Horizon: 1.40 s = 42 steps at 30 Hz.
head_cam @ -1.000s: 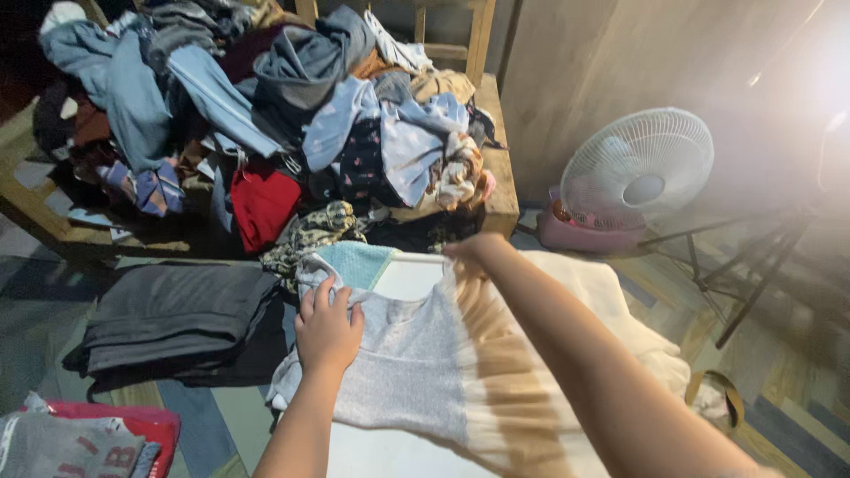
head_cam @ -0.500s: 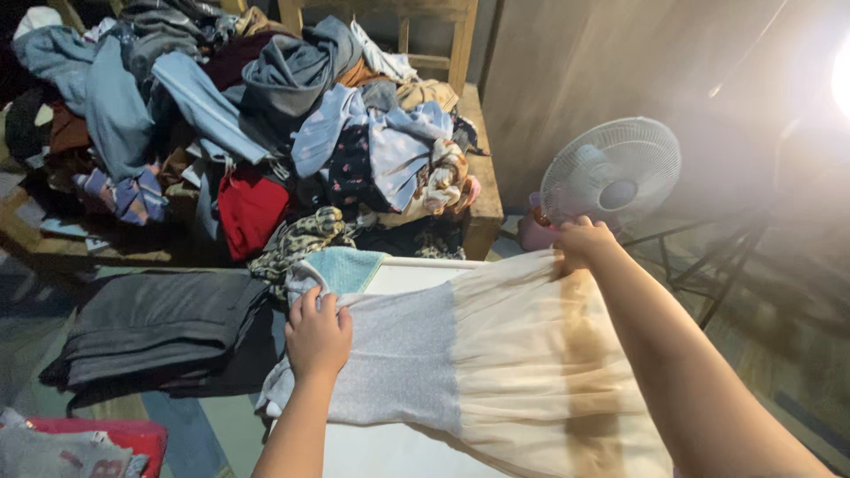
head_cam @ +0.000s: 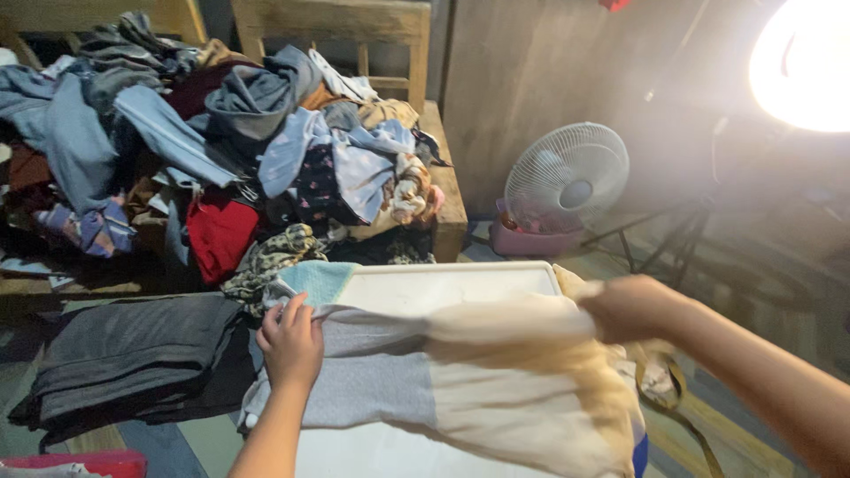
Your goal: The person folds various items of clothing, including a dress and a shirt, by hand on a small white table and places them into a stack.
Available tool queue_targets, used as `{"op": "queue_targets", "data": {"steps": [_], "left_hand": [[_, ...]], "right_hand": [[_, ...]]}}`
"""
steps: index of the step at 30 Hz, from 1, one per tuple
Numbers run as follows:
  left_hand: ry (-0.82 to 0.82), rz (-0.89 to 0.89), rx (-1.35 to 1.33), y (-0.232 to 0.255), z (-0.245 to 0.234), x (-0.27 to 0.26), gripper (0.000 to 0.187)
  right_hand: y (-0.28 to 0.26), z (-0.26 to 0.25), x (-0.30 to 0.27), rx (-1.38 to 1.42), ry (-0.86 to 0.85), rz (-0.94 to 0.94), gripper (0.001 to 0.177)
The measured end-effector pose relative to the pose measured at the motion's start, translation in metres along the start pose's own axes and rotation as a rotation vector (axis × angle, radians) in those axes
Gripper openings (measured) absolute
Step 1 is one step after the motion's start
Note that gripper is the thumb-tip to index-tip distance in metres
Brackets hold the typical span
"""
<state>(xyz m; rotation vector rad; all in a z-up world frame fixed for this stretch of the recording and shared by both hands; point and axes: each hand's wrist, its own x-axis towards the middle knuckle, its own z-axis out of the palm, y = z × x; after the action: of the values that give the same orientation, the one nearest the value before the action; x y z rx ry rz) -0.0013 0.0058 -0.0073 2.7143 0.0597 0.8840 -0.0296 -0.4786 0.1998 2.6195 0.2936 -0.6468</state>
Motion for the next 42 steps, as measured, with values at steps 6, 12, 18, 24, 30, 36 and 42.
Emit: {"op": "queue_targets", "data": {"steps": [6,12,18,24,30,36,42], "left_hand": [[-0.054,0.144,-0.072,-0.012,-0.003,0.002,0.029],[-0.151,0.185,0.010,-0.028,-0.013,0.007,0.029],[-0.074,0.356,0.221,-0.045,-0.022,0.028,0.020],[-0.169,0.440,0.379,-0.061,-0.066,0.049,0.007],[-0.227,0.375,0.296,-0.082,-0.099,0.018,0.020],[-0.284,0.276,0.324,-0.108,-0.097,-0.005,0.022],[-1.003,0.001,0.534,-0.108,-0.079,0.003,0.039]], "right_hand": [[-0.026,0.085,-0.035,0.293,-0.269,-0.233,0.037],[-0.039,0.062,0.005,0.654,-0.708,-0.196,0.041],[-0.094,0.018,0.038,0.370,-0.300,-0.188,0.062],[-0.138,0.023,0.051,0.162,-0.341,-0.218,0.053],[-0.124,0.023,0.053,0.281,-0.520,-0.176,0.039],[-0.123,0.022,0.039,0.387,-0.624,-0.236,0.038],[-0.113,0.026,0.060,0.432,-0.686,-0.309,0.039]]}}
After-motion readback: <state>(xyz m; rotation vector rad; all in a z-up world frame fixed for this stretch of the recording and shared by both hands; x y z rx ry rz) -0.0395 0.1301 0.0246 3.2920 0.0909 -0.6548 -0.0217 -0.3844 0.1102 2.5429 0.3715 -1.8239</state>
